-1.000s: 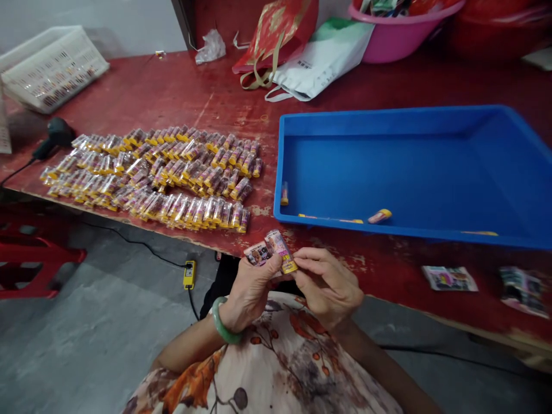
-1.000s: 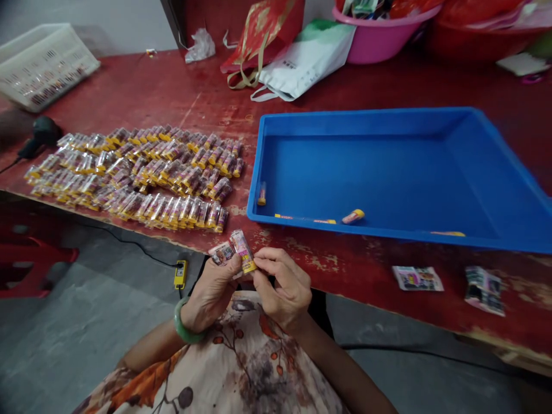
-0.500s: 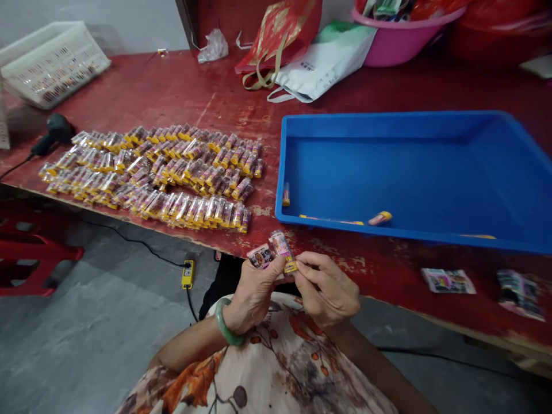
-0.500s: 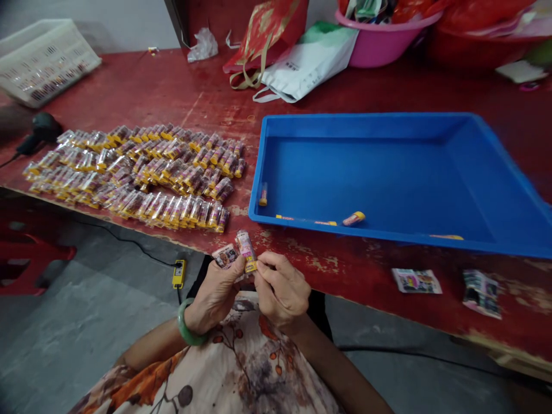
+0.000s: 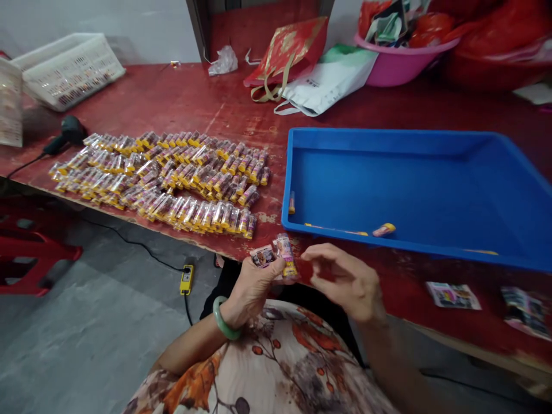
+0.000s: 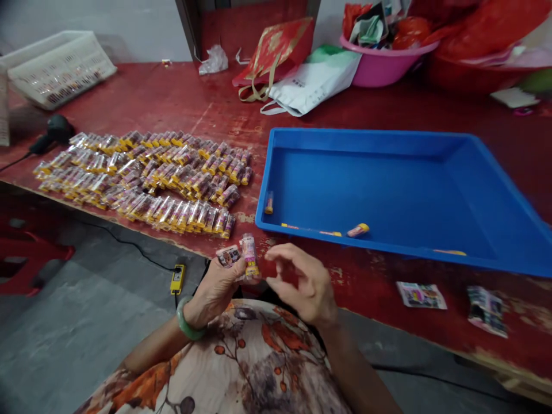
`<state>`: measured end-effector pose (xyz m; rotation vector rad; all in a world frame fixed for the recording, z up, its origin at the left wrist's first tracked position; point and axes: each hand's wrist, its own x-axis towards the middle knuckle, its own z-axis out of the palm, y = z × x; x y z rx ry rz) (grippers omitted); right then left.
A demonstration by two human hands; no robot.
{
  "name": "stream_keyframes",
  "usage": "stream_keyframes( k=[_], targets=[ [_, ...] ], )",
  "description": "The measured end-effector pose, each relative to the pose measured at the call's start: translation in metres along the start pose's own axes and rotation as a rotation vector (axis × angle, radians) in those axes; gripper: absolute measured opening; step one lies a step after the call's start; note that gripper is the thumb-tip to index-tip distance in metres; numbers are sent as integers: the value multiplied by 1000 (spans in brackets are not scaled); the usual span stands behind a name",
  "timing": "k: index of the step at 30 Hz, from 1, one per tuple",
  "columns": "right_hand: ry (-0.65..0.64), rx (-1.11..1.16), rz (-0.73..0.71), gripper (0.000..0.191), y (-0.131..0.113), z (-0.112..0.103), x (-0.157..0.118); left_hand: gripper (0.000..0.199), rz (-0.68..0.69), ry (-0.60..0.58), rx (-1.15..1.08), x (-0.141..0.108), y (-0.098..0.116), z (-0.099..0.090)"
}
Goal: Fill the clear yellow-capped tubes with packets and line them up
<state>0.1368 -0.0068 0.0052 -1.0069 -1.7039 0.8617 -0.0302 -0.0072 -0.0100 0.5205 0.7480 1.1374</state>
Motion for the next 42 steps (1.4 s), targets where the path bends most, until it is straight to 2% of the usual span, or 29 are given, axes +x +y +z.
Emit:
stream_keyframes(
  k=[3,6,8,11,14,17,21,24,28,31,34,38,42],
  targets=[
    [36,91,205,29,-6,-3,21,29,15,-88,68,2,2,-4],
    [-54,60,323,34,-13,8,43,27,21,-125,90,4,7,-7],
    [-119,77,358,33,-19,16,57,27,43,-114,94,7,12,-10],
    [-131,164,405,33,-23,26,89,33,59,-18,82,11,25,-18],
    [-48,235,433,34,-21,44,144,44,52,107,8,11,40,-32],
    [35,127,391,28,-11,75,216,41,46,161,-82,4,50,-48],
    [106,-52,374,20,12,123,298,32,-11,151,-172,-9,50,-68],
    [124,-232,401,20,32,150,331,31,-37,119,-209,-14,45,-79],
    [77,-491,397,23,52,169,344,27,-44,105,-302,-17,44,-88],
    [14,-673,298,27,57,172,345,26,-27,117,-357,-18,50,-89],
    [-82,-817,164,23,57,169,340,24,-33,135,-307,-17,57,-85],
    [-181,-943,-43,21,45,163,322,27,-46,186,-176,-12,59,-77],
    [-151,-1048,-178,26,17,147,305,27,-55,259,-150,-6,58,-73]
  ],
)
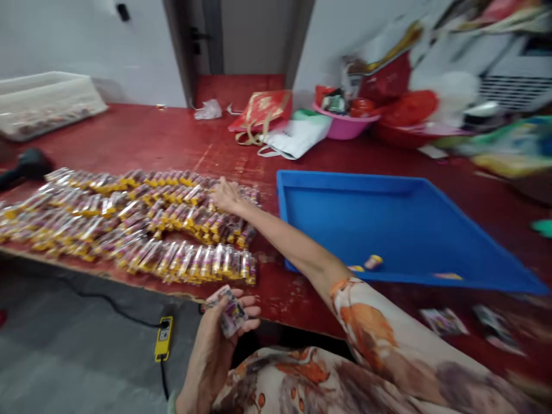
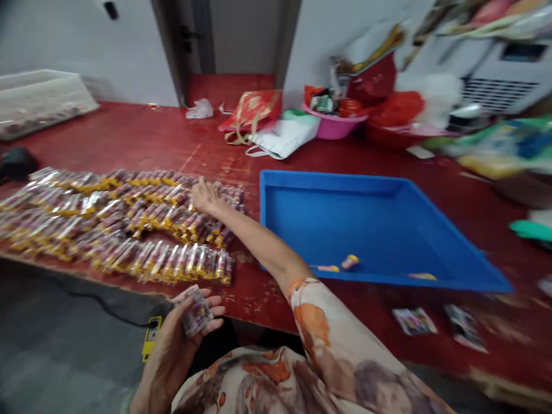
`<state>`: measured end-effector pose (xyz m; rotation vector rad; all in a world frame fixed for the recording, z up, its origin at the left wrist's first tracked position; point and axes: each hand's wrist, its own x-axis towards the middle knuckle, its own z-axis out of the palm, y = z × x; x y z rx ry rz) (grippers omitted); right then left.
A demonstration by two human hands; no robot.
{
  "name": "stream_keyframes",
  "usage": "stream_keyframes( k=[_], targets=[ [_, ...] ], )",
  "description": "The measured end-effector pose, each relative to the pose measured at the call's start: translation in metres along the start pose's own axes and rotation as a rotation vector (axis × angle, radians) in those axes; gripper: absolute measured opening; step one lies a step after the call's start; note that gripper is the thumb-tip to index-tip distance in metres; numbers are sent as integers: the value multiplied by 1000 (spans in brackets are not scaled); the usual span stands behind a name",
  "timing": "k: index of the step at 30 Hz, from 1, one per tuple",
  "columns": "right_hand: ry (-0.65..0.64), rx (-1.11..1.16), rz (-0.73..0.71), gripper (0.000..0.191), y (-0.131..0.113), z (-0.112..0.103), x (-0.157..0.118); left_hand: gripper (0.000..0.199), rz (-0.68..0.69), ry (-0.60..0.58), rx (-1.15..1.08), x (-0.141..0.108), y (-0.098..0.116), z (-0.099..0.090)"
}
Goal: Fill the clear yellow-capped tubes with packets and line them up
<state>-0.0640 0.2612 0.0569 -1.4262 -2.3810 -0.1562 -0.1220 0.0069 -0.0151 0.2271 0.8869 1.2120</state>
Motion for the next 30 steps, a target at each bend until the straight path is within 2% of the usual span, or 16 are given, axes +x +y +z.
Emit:
stream_keyframes(
  k=[3,6,8,9,10,12,14,16,18,21,23,25,26,27,30],
  targets=[
    [45,-73,-2,32,25,-39,-31,29,0,54,44,2,-1,3],
    [37,-125,72,22,81,-87,-99,35,-3,39,116,4,-5,11],
    [2,-171,246,24,129,-114,-156,35,-13,25,136,6,-12,20],
    [-96,-199,502,25,153,-123,-183,34,-24,19,138,8,-16,26],
    [-151,-216,648,24,176,-129,-208,34,-37,8,139,10,-21,32],
    [-252,-212,842,28,212,-130,-245,33,-60,-35,148,14,-31,44],
    [-333,-162,934,34,234,-119,-264,33,-71,-97,174,16,-41,57],
    [-387,-90,974,31,246,-102,-268,31,-63,-150,209,15,-49,68],
    [-389,-24,976,24,251,-89,-266,32,-37,-184,225,13,-55,76],
    [-289,36,948,24,245,-83,-265,35,-8,-216,226,9,-59,83],
    [-51,205,943,27,233,-89,-272,35,4,-229,236,8,-60,84],
    [243,581,906,24,212,-99,-285,34,23,-233,255,8,-61,84],
    [341,809,856,23,198,-105,-292,34,32,-234,262,9,-61,84],
    [373,1011,791,21,183,-109,-300,34,38,-235,263,9,-62,84],
    [232,1335,635,16,135,-113,-320,30,27,-243,249,11,-62,85]
  ],
)
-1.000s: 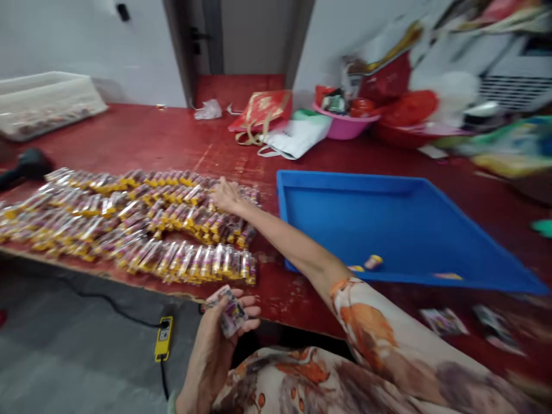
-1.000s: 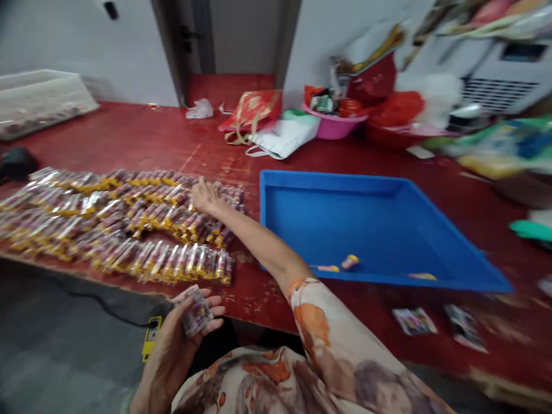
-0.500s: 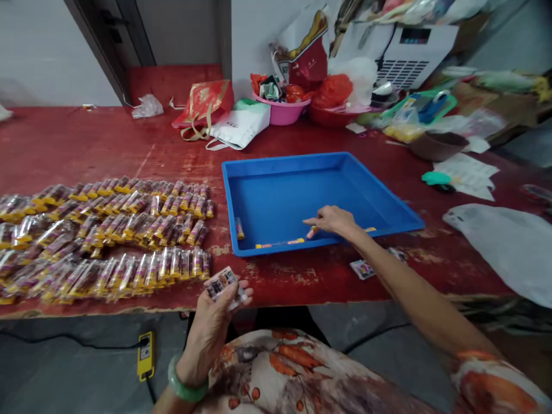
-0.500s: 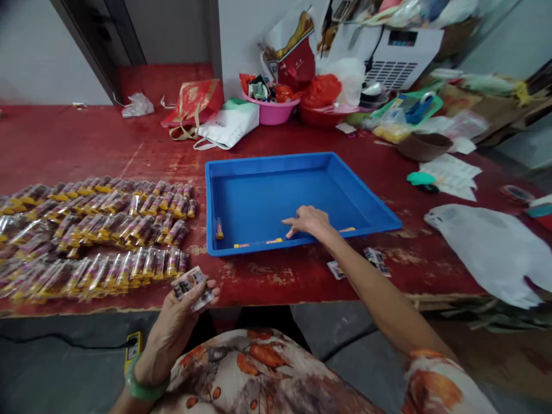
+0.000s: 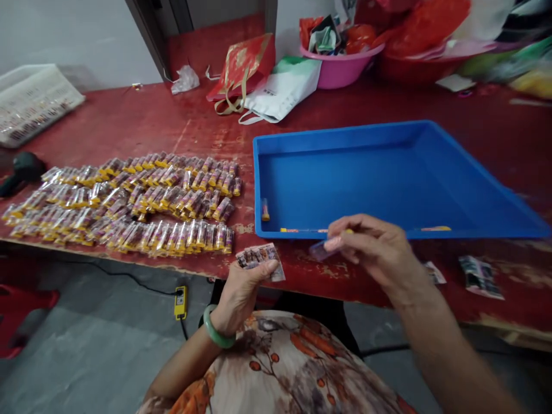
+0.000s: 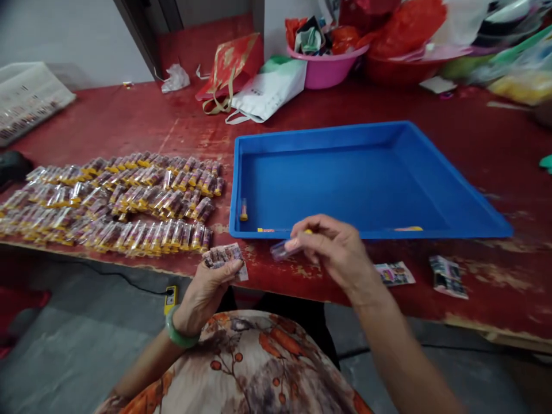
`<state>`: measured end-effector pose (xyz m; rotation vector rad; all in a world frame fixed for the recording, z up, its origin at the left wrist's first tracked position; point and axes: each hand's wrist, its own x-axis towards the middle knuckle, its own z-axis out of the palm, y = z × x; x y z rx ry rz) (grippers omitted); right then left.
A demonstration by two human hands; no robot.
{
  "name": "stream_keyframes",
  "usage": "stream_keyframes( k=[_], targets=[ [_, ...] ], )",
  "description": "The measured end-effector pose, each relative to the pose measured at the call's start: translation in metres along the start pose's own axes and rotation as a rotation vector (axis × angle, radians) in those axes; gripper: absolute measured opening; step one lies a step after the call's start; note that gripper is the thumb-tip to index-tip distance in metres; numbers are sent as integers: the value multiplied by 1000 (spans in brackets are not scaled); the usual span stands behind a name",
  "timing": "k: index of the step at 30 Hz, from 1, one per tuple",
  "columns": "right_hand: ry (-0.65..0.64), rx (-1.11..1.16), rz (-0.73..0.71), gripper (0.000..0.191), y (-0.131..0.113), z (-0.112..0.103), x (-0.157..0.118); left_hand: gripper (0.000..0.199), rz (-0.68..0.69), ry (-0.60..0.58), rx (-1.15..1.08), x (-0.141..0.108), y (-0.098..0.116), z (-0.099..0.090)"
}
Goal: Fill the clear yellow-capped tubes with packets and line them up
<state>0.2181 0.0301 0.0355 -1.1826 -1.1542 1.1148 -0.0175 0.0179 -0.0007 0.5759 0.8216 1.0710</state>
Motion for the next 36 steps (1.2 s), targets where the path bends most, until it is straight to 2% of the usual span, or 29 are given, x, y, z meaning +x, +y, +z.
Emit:
stream_keyframes(
  k=[4,7,9,13,16,18,23,27,32,36],
  targets=[
    [-169,12,121,19,14,40,-35,30,-14,47,-6,0,1,0],
    [-243,-39,212,24,24,66,-44,27,19,64,7,-4,2,0],
    [-266,-101,212,18,27,80,-45,24,27,53,11,-8,2,-1],
    [-258,-131,223,15,25,92,-37,23,0,47,-22,-13,1,-4],
    [-291,-130,314,15,23,92,-30,23,4,35,-41,-13,1,-8],
    [-314,-155,318,17,23,89,-28,24,9,34,-36,-13,2,-12],
    [-254,-92,183,19,28,63,-39,33,84,127,-57,-11,0,-17],
    [-245,-17,-21,13,32,47,-53,30,129,162,-104,-11,-1,-13],
    [-204,-42,-261,14,31,55,-65,30,150,168,-155,-14,2,-4],
    [-130,-57,-326,17,38,60,-69,31,123,153,-188,-15,1,-3]
  ],
)
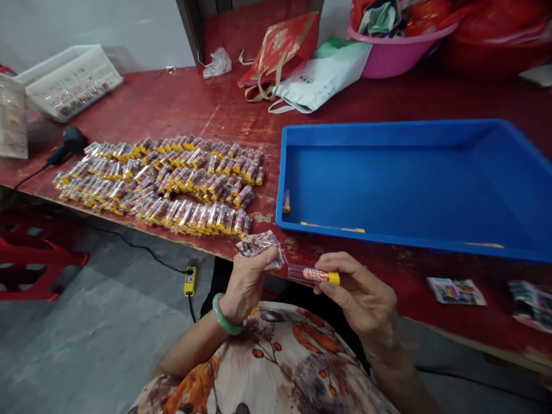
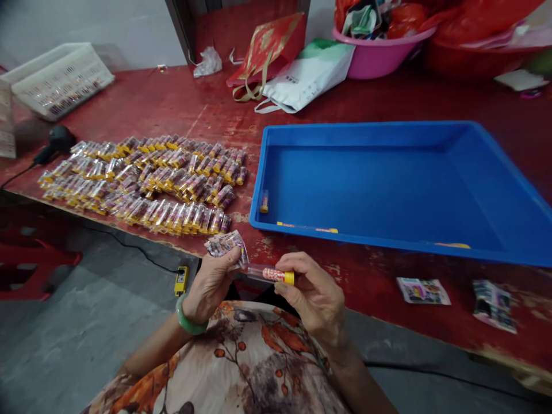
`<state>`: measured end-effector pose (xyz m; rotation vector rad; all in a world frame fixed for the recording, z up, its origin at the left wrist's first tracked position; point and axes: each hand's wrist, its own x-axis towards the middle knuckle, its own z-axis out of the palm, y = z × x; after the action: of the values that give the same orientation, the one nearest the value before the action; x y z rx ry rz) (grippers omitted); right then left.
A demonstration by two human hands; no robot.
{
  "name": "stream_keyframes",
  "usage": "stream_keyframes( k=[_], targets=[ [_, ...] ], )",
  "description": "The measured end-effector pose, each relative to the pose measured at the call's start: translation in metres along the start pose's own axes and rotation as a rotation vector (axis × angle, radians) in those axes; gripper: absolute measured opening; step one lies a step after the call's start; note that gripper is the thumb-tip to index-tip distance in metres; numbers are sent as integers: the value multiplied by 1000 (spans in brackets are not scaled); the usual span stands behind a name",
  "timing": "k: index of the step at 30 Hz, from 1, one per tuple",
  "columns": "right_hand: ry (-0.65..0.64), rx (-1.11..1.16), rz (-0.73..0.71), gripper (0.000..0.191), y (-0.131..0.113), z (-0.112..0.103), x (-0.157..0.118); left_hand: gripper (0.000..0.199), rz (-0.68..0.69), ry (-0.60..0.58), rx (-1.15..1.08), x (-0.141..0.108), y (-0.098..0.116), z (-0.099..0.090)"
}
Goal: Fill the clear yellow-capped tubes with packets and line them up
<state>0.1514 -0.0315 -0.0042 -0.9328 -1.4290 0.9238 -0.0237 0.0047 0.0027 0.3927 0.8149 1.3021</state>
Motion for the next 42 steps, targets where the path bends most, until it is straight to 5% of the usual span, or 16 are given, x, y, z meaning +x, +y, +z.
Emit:
stream_keyframes(
  k=[13,22,29,37,42],
  targets=[
    [138,-581,-463,34,0,14,-4,30,-44,24,-12,-1,-4,1],
    [179,-609,-497,41,23,25,-13,31,-12,-2,35,-4,-2,-2],
    [100,-946,-689,42,32,26,-20,31,-2,7,98,-4,-4,-4],
    [236,-557,-465,37,31,31,-14,29,-14,-18,124,-5,-8,-5],
    [138,-871,-654,37,36,31,-18,28,-3,8,96,-4,-11,-6]
  ],
)
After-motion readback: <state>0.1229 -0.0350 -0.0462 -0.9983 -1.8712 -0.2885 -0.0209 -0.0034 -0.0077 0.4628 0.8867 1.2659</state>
